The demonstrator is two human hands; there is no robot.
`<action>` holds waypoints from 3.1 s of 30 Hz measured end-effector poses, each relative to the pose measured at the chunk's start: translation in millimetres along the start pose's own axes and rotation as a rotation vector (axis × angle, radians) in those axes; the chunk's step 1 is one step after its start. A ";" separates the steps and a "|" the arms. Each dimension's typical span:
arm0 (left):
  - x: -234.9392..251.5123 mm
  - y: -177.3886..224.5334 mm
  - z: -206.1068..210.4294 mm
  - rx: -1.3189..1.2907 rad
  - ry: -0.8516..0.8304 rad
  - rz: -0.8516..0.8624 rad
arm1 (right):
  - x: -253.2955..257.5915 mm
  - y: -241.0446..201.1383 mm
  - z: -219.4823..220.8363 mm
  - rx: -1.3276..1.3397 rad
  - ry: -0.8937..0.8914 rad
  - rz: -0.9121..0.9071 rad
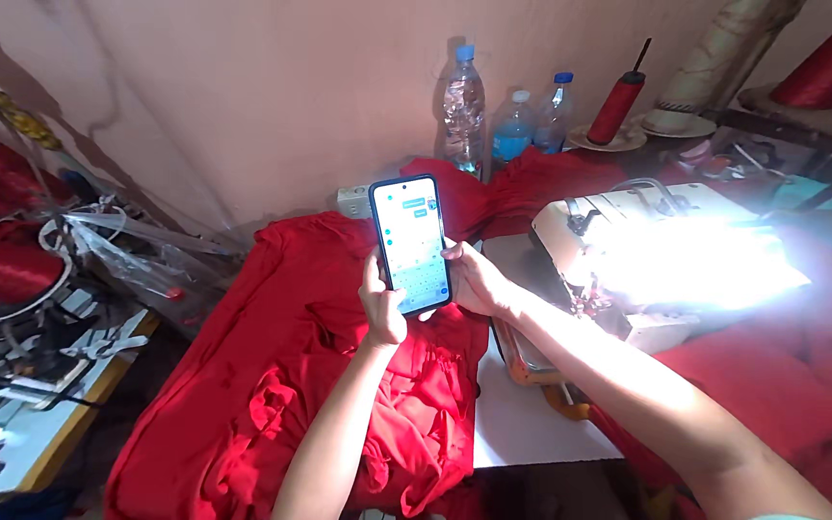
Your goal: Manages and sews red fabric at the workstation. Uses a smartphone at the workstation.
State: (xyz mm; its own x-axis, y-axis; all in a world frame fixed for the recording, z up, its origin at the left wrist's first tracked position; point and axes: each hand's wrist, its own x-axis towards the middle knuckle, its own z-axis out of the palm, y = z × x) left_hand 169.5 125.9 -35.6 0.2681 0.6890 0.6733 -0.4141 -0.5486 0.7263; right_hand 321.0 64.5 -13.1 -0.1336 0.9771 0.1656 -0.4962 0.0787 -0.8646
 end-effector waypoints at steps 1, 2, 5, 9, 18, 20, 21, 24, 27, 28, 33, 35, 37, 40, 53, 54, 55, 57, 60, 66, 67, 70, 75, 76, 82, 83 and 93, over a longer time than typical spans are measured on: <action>0.1 0.4 0.2 -0.004 0.004 -0.006 | -0.2 -0.2 0.5 -0.001 0.003 -0.001; 0.1 0.1 -0.1 -0.004 0.003 -0.004 | -0.3 -0.2 1.0 -0.005 0.008 -0.002; 0.7 -0.4 -1.3 0.024 -0.003 0.003 | -0.3 0.3 0.7 -0.011 0.014 -0.006; 1.6 -1.5 -2.0 0.015 0.013 -0.005 | -2.4 -2.3 3.0 -0.020 0.030 0.016; 2.0 -2.4 -1.9 -0.014 0.011 -0.011 | -2.7 -2.9 4.2 -0.030 0.032 0.003; 2.1 -2.4 -1.9 -0.020 0.015 -0.015 | -2.5 -2.7 4.1 -0.020 0.041 0.005; 2.1 -2.2 -1.8 -0.017 0.019 -0.022 | -2.4 -2.5 3.9 -0.020 0.042 0.006; 1.5 -1.1 -2.1 0.003 0.023 -0.040 | -2.5 -2.6 6.8 -0.020 0.079 -0.001; 2.0 -1.2 -2.2 0.008 0.017 -0.025 | -3.3 -2.8 7.6 -0.016 0.084 -0.008; 2.2 -1.8 -2.2 0.011 0.017 -0.017 | -3.2 -2.8 7.7 -0.025 0.085 -0.010; 2.8 -0.7 -2.0 0.031 0.017 -0.007 | -4.0 -3.2 9.4 -0.045 0.089 -0.016; 2.9 0.4 -1.0 0.019 0.025 -0.015 | -4.3 -3.8 9.5 -0.062 0.078 -0.019; 2.5 0.6 -1.1 0.015 0.026 -0.016 | -4.5 -3.7 8.7 -0.071 0.068 -0.020; 2.4 -0.7 -1.5 0.003 0.021 -0.021 | -3.1 -3.1 6.0 -0.046 0.054 -0.006; 0.5 -3.1 -2.2 0.008 -0.005 0.011 | -0.4 -2.2 1.0 -0.019 -0.001 0.012; 0.1 -3.4 -2.3 0.004 -0.007 0.009 | -0.5 -2.3 1.2 -0.019 -0.001 0.012; 0.0 -3.2 -2.3 0.006 -0.005 0.003 | -0.5 -2.3 1.1 -0.017 0.000 0.013; 0.1 -3.4 -2.0 0.008 -0.001 -0.002 | -0.7 -2.5 1.6 -0.015 0.005 0.019; 0.4 -3.0 -1.6 0.009 0.001 0.004 | -1.0 -2.7 2.5 -0.019 0.014 0.021; 0.2 -2.9 -2.1 0.008 -0.009 0.020 | -0.9 -2.2 2.7 -0.027 0.022 0.017; 0.3 -2.8 -1.9 0.000 -0.008 0.015 | -0.9 -2.4 3.3 -0.022 0.030 0.014; 0.4 -2.5 -1.8 -0.017 -0.005 -0.001 | -0.8 -3.0 3.7 -0.028 0.028 0.016; 0.7 -1.3 -1.6 -0.037 -0.003 -0.011 | -0.2 -1.6 0.2 -0.029 0.001 0.005; 0.8 -1.7 -1.8 -0.042 -0.004 -0.007 | -0.3 -1.5 0.2 -0.030 0.004 0.004; 1.4 0.6 -1.3 -0.023 0.005 -0.020 | -0.5 -1.1 -0.1 -0.040 0.001 -0.004; 1.5 1.6 -1.4 -0.018 0.005 -0.031 | -0.6 -1.1 -0.3 -0.043 -0.004 -0.005; 4.7 -6.3 -3.9 0.010 -0.054 0.099 | -2.3 -2.1 -1.7 -0.051 -0.042 -0.026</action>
State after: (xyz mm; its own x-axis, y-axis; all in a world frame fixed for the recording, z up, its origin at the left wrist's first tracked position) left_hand 170.0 134.5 -37.5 0.2725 0.6050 0.7482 -0.4322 -0.6178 0.6569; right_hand 323.8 62.4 -12.5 -0.1578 0.9656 0.2068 -0.4553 0.1147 -0.8829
